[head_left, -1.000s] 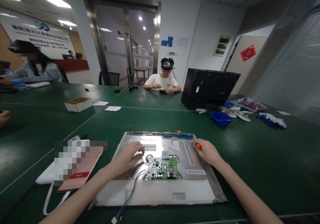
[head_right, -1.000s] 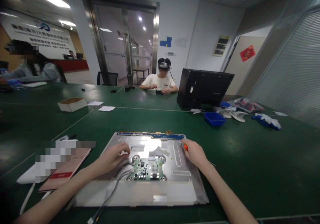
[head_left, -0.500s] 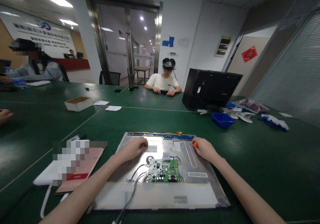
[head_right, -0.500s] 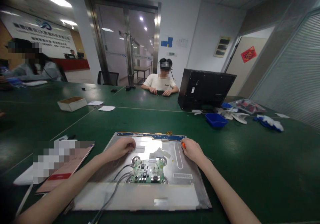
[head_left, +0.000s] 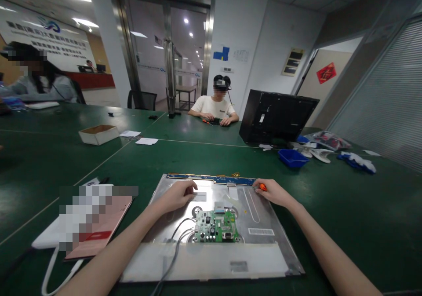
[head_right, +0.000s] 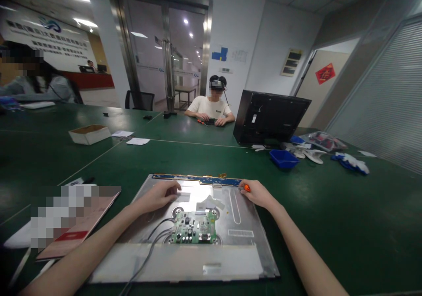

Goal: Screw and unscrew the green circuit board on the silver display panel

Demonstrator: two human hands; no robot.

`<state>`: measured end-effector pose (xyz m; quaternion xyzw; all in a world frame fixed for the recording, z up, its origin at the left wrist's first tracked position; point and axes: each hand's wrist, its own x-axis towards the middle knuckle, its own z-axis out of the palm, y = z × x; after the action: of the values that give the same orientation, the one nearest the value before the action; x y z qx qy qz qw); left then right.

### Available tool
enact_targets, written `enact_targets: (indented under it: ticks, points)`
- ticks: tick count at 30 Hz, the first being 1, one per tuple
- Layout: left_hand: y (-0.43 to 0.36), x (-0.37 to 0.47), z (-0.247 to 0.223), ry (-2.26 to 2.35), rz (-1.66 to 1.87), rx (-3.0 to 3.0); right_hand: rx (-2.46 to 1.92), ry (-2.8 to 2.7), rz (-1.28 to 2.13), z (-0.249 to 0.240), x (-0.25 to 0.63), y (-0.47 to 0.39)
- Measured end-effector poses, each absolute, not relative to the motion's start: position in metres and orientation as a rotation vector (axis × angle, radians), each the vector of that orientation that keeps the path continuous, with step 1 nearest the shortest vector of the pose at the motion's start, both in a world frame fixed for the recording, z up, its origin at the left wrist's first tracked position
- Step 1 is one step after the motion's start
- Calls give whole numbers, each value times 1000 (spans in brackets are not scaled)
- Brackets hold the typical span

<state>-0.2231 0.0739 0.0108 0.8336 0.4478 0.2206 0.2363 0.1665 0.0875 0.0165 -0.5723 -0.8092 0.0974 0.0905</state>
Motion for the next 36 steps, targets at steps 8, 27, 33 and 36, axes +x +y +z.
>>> enact_targets:
  ticks: [8,27,33,36]
  points:
    - [72,-223,10,1224,604,2362,-1863,-2419,148,14,150,92]
    - [72,-225,0,1175,670,2420,-1201,-2807,247,36,-40,81]
    - [70,-229,8,1222,599,2431,-1107,-2802,331,36,-24,80]
    - [68,-230,11,1225,573,2425,-1166,-2740,329,42,-1,72]
